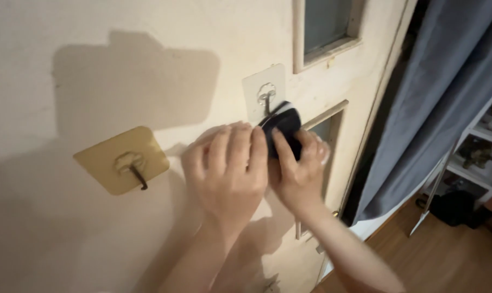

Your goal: Cleaning a door using a sponge and a bowl of water.

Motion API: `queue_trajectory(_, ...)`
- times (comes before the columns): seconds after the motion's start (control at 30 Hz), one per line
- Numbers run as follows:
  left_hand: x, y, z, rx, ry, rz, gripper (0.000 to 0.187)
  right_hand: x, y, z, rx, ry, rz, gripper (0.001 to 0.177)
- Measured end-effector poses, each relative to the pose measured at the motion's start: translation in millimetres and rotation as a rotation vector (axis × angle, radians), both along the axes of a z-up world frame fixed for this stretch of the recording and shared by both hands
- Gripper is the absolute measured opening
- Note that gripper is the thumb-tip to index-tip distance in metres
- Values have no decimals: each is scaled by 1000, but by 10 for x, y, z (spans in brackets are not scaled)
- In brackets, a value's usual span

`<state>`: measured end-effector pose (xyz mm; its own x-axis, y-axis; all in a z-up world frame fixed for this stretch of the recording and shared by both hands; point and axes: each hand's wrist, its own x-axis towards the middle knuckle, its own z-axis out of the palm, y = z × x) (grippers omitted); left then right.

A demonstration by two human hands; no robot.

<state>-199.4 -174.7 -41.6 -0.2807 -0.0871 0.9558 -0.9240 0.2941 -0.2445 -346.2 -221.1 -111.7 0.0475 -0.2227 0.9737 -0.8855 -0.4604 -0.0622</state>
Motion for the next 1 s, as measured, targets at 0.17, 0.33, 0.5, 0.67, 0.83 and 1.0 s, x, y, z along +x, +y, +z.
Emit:
queue_trajectory(0.17, -23, -39, 56, -19, -2, -5, 8, -599, -273, 324, -122, 258, -8, 33)
queue_trajectory(0.33, -46, -120, 32, -50, 4, -26, 5, -1541, -847, 455, -157, 501, 49, 31)
queue_trajectory(0.5, -48, -110, 25, -28, 12, 7, 7, -1492, -928, 311, -181, 386, 116, 33)
queue_trajectory(0.67, -75, -99, 22, -19, -8, -11, 7, -1416, -893, 248, -215, 441, 197, 37)
queue_trajectory(0.83, -37, -60, -19, -24, 1, -24, 7, -1722, -1068, 145, -213, 263, 136, 38)
queue_trajectory(1.0, -100, -82, -73, -13, 18, -16, 8, -1270, -809, 160, -254, 415, 235, 41)
